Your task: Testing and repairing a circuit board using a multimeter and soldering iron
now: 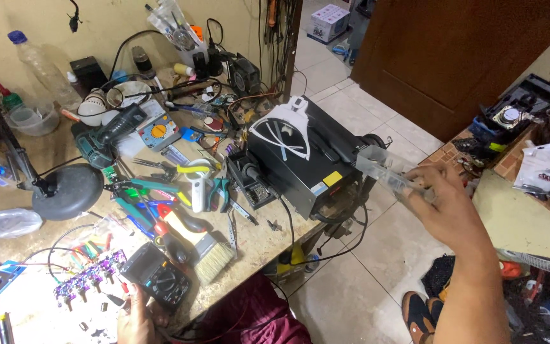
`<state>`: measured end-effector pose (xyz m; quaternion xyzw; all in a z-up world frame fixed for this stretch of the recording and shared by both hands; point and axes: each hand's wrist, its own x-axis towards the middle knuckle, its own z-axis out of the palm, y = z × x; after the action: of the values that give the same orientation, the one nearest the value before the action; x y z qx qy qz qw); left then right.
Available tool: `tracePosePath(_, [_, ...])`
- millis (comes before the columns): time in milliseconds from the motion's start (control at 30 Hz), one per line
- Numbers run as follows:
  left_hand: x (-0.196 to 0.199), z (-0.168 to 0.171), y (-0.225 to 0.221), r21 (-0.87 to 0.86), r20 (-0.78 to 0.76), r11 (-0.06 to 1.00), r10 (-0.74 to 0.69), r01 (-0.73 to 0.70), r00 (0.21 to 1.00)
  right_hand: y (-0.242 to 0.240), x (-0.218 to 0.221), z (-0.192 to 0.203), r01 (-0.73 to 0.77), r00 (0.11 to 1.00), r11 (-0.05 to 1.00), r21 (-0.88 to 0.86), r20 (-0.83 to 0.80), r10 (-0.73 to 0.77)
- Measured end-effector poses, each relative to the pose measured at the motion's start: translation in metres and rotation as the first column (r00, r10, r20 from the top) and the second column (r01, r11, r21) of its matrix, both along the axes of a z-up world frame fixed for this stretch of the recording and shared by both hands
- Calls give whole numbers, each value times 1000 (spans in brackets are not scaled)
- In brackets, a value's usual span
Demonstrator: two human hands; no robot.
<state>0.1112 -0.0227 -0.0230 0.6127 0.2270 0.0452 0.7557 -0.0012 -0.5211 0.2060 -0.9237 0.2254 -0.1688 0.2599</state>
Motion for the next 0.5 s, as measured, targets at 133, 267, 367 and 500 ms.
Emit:
tracePosePath(133, [0,9,3,-12,-25,999,-36,36,999,-8,9,-16,-75,992,996,-55,97,80])
tracePosePath(267, [1,11,4,54,-152,998,-33,41,988,1,21,-13,-1,1000,1000,15,14,1])
tracePosePath(367, [-1,20,-1,1,-102,1000,-27,28,994,20,37,1,52,997,996,79,-69,-47])
tracePosePath(500, [0,21,-3,-52,-110,999,-6,0,994,-1,62,-36,-52,998,996,69,48,49])
